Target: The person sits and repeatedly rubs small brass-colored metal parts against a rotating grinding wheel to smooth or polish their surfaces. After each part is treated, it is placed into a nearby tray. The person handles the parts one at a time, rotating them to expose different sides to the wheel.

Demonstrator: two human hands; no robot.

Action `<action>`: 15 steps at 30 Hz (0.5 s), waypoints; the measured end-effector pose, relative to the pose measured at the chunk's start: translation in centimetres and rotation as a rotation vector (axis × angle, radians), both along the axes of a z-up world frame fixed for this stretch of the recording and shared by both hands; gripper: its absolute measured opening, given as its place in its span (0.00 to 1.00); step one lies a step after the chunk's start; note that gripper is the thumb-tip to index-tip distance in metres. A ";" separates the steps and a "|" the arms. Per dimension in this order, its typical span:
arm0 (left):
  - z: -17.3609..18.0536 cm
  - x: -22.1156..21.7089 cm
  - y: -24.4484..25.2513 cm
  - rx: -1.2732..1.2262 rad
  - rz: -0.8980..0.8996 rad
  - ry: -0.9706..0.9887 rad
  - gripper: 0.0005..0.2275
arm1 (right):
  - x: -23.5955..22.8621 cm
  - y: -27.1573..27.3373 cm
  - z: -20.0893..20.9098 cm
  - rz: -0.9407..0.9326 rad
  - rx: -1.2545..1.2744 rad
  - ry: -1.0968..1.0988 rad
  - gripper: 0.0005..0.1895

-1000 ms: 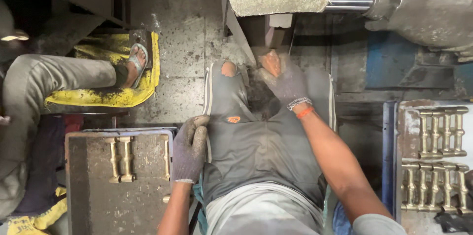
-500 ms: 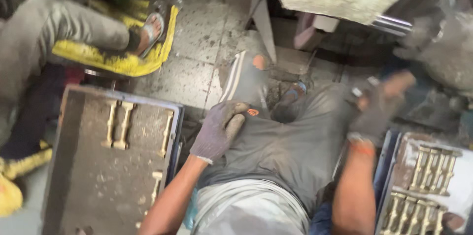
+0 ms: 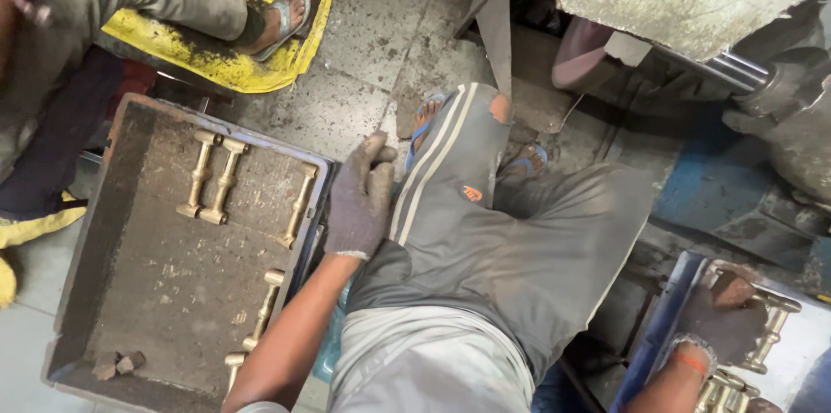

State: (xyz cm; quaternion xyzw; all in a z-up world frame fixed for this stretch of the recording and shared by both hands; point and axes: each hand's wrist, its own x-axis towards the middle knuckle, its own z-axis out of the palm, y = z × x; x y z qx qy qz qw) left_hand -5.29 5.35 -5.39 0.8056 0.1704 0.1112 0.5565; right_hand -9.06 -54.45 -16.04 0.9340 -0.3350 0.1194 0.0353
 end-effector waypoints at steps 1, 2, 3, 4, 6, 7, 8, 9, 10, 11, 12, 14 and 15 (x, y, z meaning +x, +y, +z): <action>-0.5 -0.4 0.7 0.049 -0.001 0.003 0.17 | 0.4 0.6 0.6 0.013 -0.115 0.004 0.35; -1.2 -0.6 1.5 0.099 0.004 0.000 0.17 | 1.5 1.4 1.1 0.040 -0.183 -0.042 0.33; -2.0 -0.9 2.5 0.278 0.038 -0.009 0.17 | 2.5 2.5 1.8 0.109 -0.183 -0.125 0.32; -2.9 -1.3 3.7 0.459 0.070 -0.013 0.17 | 3.0 4.0 2.6 0.185 -0.173 -0.200 0.31; -4.7 -2.6 6.3 0.644 0.152 0.017 0.17 | 4.8 7.3 4.6 0.308 -0.012 -0.313 0.30; -5.6 -3.4 7.7 0.647 0.203 0.050 0.17 | 5.8 9.1 5.7 0.366 0.150 -0.360 0.30; -6.4 -4.4 9.0 0.690 0.281 0.115 0.18 | 7.0 11.1 6.7 0.425 0.351 -0.423 0.29; -7.1 -5.2 10.3 0.732 0.360 0.180 0.19 | 8.3 13.2 7.8 0.471 0.554 -0.487 0.27; -7.8 -6.0 11.4 0.800 0.419 0.298 0.19 | 9.6 15.4 8.9 0.547 0.700 -0.537 0.28; -8.4 -6.7 12.4 0.865 0.478 0.417 0.20 | 11.0 17.6 10.0 0.623 0.848 -0.586 0.28; -8.8 -7.4 13.3 0.927 0.538 0.540 0.20 | 12.4 19.8 10.9 0.580 1.075 -0.555 0.28; -9.3 -8.6 14.2 0.946 0.594 0.622 0.18 | 13.9 24.4 12.2 0.561 1.427 -0.416 0.26; -9.3 -9.0 14.5 0.953 0.623 0.663 0.18 | 14.1 26.5 12.8 0.591 1.549 -0.311 0.24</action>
